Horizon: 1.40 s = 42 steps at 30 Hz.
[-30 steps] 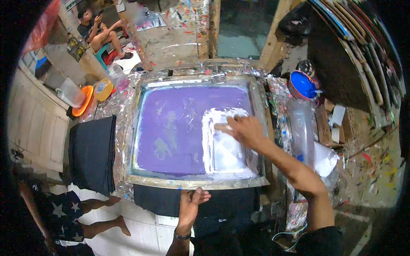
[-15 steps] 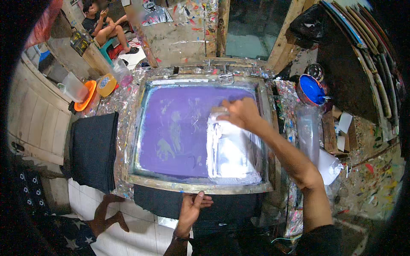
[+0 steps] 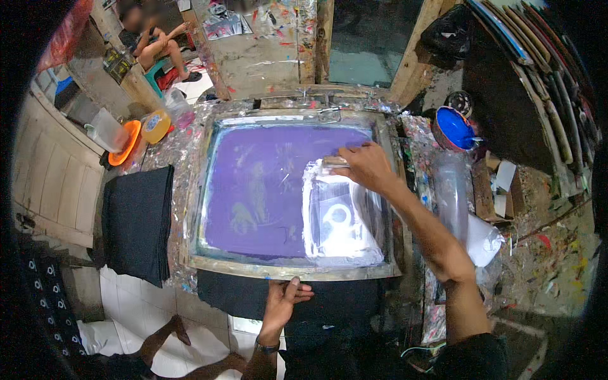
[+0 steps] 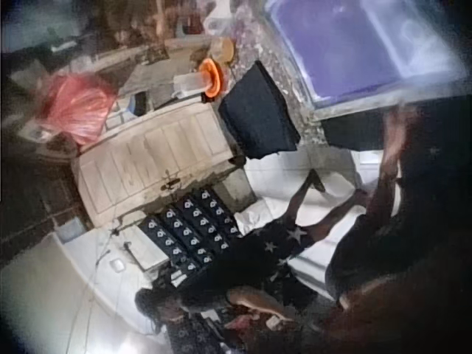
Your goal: The person screen prints logos onto black t-shirts by placing each shirt on the printing platen, lowering the screen, and using a squeegee to apply white ink before lifting the screen and passing the shirt to an assistant.
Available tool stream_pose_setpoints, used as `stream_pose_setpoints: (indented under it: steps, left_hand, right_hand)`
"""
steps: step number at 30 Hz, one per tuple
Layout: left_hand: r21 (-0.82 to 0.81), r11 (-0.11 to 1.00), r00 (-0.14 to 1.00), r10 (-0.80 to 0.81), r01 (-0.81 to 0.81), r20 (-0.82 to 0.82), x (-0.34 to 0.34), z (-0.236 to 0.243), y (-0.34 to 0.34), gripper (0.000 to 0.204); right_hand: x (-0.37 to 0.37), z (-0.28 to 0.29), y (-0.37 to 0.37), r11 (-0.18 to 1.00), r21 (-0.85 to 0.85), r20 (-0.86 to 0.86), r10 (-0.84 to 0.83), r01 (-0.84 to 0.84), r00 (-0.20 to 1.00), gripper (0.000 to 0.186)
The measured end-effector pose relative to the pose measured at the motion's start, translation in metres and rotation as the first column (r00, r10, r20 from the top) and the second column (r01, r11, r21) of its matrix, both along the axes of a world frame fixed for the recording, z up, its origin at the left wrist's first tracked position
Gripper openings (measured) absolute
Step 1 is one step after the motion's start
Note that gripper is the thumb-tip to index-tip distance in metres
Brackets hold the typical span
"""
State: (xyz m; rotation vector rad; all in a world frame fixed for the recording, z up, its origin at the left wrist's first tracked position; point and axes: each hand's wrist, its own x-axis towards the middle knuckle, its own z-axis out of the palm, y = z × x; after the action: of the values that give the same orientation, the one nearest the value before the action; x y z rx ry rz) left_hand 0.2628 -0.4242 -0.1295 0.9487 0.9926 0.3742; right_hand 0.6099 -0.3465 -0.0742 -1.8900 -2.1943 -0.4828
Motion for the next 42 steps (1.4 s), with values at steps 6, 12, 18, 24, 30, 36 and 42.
stream_pose_setpoints:
  steps: [6, 12, 18, 24, 30, 36, 42]
  left_hand:
    - [0.023, 0.999, 0.999, 0.048, -0.048, 0.018, -0.005, -0.008, -0.004, 0.037]
    - [0.027, 0.999, 0.999, 0.03, -0.03, 0.027, -0.012, -0.012, -0.002, 0.042]
    - [0.017, 1.0, 0.999, 0.026, -0.026, 0.024, -0.007, -0.009, -0.001, 0.04]
    - [0.044, 0.998, 0.999, 0.035, -0.037, 0.033, -0.003, -0.007, -0.004, 0.041]
    - [-0.008, 1.0, 1.0, 0.019, -0.019, 0.013, -0.009, -0.002, 0.003, 0.037]
    - [0.004, 1.0, 0.999, 0.027, -0.027, 0.021, 0.0, -0.008, -0.003, 0.038]
    - [0.008, 0.999, 0.999, 0.032, -0.032, 0.042, -0.012, -0.01, 0.002, 0.035]
  right_hand:
    - [-0.106, -0.015, -0.104, 0.87, -0.145, 0.022, -0.473, 0.471, 0.881, 0.032]
    - [-0.082, 0.015, -0.039, 0.908, -0.399, -0.198, -0.218, 0.125, 0.956, 0.053]
    - [-0.037, -0.006, -0.006, 0.985, 0.016, -0.02, -0.172, 0.172, 0.985, 0.041]
    - [-0.101, -0.02, -0.125, 1.0, -0.012, -0.017, -0.018, 0.018, 1.0, 0.015]
    - [-0.042, 0.009, -0.02, 0.995, -0.097, -0.096, 0.01, -0.019, 0.995, 0.039]
    - [-0.083, -0.031, -0.094, 0.983, 0.147, 0.143, -0.133, 0.112, 0.981, 0.017]
    - [-0.078, -0.001, -0.09, 0.929, -0.366, -0.082, 0.03, -0.058, 0.996, 0.034]
